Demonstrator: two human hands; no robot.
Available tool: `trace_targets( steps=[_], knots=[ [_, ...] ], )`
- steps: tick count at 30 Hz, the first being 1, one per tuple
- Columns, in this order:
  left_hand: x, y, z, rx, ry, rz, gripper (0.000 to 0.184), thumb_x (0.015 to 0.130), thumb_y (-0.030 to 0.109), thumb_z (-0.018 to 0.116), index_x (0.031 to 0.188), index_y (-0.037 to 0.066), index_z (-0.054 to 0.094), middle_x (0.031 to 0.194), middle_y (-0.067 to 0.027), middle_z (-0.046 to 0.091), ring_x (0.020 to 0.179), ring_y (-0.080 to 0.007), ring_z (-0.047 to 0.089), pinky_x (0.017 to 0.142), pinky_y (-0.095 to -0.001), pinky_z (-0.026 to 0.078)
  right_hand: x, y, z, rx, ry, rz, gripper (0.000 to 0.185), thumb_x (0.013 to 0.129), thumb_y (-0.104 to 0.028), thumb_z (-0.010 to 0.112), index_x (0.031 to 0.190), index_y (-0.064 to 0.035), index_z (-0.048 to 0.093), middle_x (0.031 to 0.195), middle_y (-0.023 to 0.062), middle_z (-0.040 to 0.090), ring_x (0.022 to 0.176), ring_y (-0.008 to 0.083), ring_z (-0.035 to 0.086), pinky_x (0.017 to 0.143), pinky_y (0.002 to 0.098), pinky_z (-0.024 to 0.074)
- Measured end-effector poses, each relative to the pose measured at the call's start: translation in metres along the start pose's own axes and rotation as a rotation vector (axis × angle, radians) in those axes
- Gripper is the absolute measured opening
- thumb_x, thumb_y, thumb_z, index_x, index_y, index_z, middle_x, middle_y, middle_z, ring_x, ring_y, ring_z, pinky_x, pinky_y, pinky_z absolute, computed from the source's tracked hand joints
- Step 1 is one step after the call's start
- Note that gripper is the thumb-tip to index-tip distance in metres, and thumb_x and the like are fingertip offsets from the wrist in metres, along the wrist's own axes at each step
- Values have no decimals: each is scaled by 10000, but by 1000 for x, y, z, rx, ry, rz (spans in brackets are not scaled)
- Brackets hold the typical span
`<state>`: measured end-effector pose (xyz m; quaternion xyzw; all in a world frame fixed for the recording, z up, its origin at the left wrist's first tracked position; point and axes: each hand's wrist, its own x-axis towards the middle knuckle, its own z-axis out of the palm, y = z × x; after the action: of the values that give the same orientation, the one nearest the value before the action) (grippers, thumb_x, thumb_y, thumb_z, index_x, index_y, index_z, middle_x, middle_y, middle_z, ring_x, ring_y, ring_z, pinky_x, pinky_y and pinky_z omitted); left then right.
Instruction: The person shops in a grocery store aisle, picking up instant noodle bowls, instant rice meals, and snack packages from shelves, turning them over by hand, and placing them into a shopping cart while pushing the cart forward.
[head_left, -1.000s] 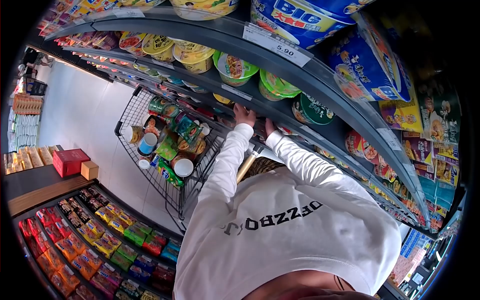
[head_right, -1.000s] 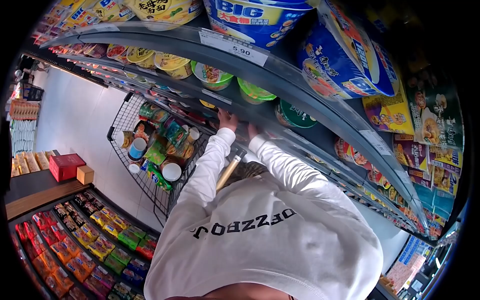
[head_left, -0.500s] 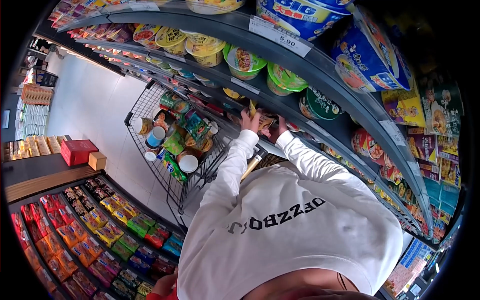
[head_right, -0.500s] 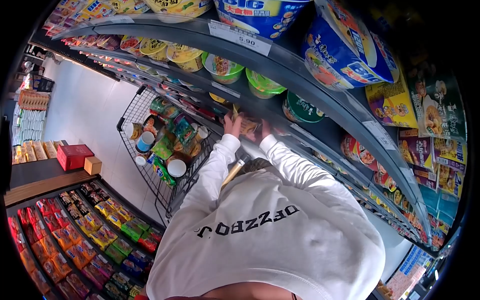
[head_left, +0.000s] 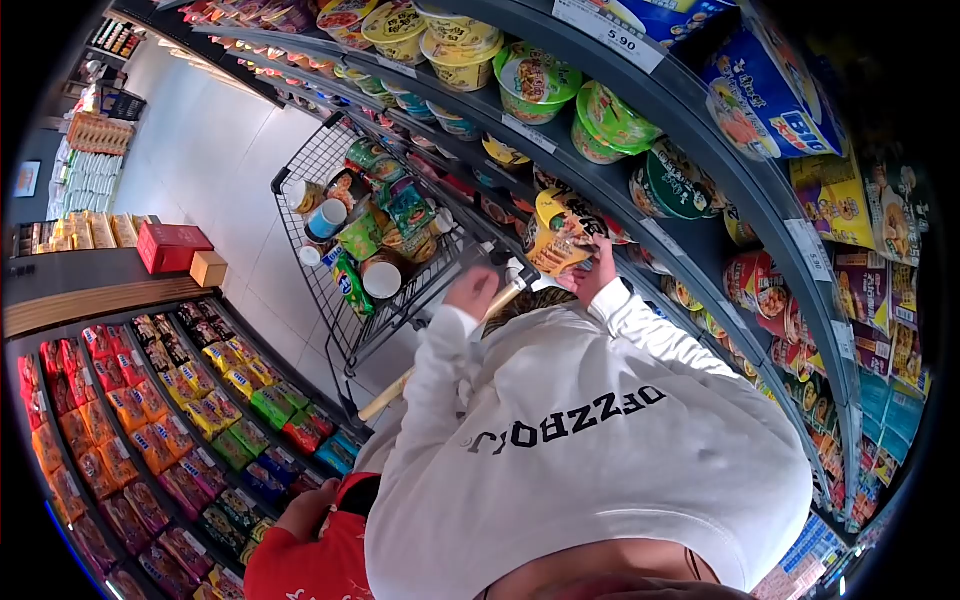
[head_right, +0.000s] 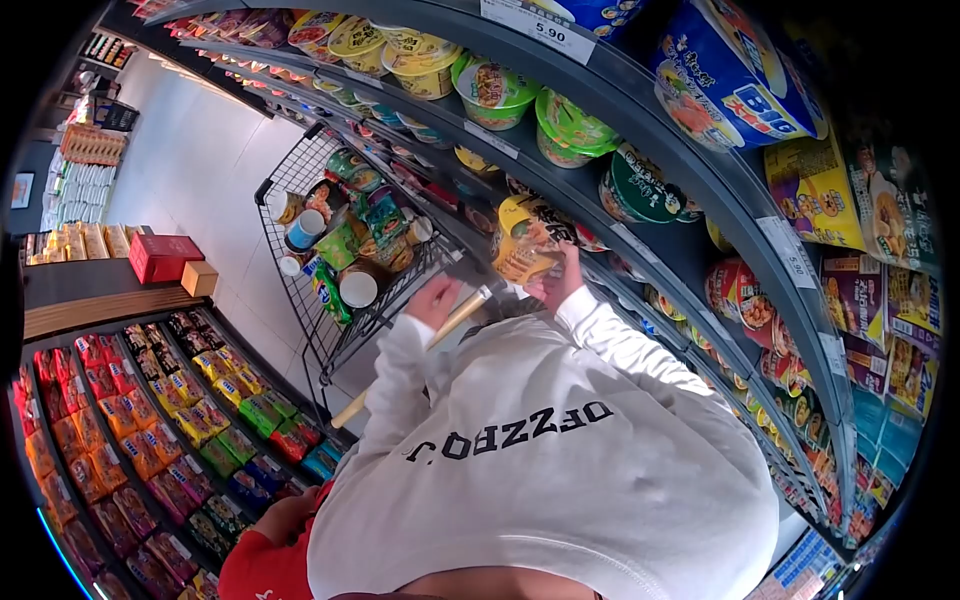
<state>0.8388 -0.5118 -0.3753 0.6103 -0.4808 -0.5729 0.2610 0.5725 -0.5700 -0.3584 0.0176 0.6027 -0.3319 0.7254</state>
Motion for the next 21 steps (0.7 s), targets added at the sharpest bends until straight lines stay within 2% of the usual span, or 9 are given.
trace_targets(
  steps=[1, 5, 6, 7, 10, 13, 17, 19, 21],
  knots=[
    [-14, -18, -10, 93, -120, -18, 299, 942, 286, 641, 1155, 77, 623, 1043, -157, 686, 898, -282, 687, 800, -375, 534, -16, 0, 5, -73, 8, -57, 801, 807, -688, 532, 1418, -185, 409, 1405, 170, 478, 1160, 338, 582, 879, 406, 515],
    [-45, -50, -2, 171, -147, 23, 388, 945, 187, 575, 1329, 165, 527, 1067, -199, 659, 943, -381, 649, 828, -428, 522, -45, 4, 21, -36, 25, -87, 801, 809, -681, 534, 1418, -175, 419, 1288, 150, 595, 1144, 285, 604, 842, 374, 531],
    [-46, -47, 1, 264, -114, 60, 437, 953, 136, 533, 1385, 186, 484, 1090, -213, 645, 966, -410, 628, 839, -439, 513, -49, 3, 25, -63, -80, -158, 803, 781, -654, 616, 1355, -111, 473, 1209, 167, 557, 978, 291, 616, 839, 434, 569],
    [-46, -45, 2, 359, -75, 97, 497, 962, 86, 491, 1441, 206, 442, 1114, -226, 631, 989, -440, 607, 849, -450, 505, -47, 1, 24, -125, -144, -169, 759, 815, -615, 605, 1351, -93, 480, 1237, 134, 577, 1073, 274, 605, 863, 446, 555],
    [-39, -41, 13, 286, -5, 84, 438, 971, 109, 496, 1402, 189, 493, 1092, -221, 646, 986, -441, 608, 853, -461, 503, -72, -2, 54, -179, -265, -299, 702, 876, -526, 579, 1392, -66, 452, 1339, 107, 560, 1201, 251, 564, 966, 443, 502],
    [-29, -37, 17, 348, 26, 31, 378, 975, 172, 520, 1352, 171, 546, 1068, -209, 665, 987, -432, 614, 855, -466, 502, -77, -4, 77, -166, -562, -609, 664, 938, -393, 544, 1467, -31, 372, 1448, 98, 498, 1305, 240, 502, 1117, 395, 361],
    [-2, -39, 26, 365, -16, -22, 364, 957, 249, 569, 1308, 153, 581, 1087, -216, 662, 1013, -433, 611, 887, -453, 502, -107, -13, 114, -188, -581, -623, 647, 953, -384, 546, 1464, -32, 364, 1444, 102, 497, 1299, 224, 502, 1104, 376, 364],
    [12, -34, 30, 273, 45, 43, 391, 935, 271, 552, 1323, 222, 571, 1192, -233, 628, 1098, -432, 581, 938, -469, 479, -118, -21, 133, -247, -591, -749, 699, 931, -345, 578, 1487, -30, 295, 1381, 97, 523, 1267, 197, 506, 1087, 344, 371],
    [54, -88, 45, 369, 40, 236, 483, 911, 299, 608, 1367, 154, 537, 1294, -216, 592, 1187, -403, 547, 999, -441, 451, -133, -27, 142, -343, -541, -735, 706, 922, -341, 579, 1484, -27, 290, 1374, 99, 522, 1256, 194, 509, 1083, 336, 373]
  ],
)
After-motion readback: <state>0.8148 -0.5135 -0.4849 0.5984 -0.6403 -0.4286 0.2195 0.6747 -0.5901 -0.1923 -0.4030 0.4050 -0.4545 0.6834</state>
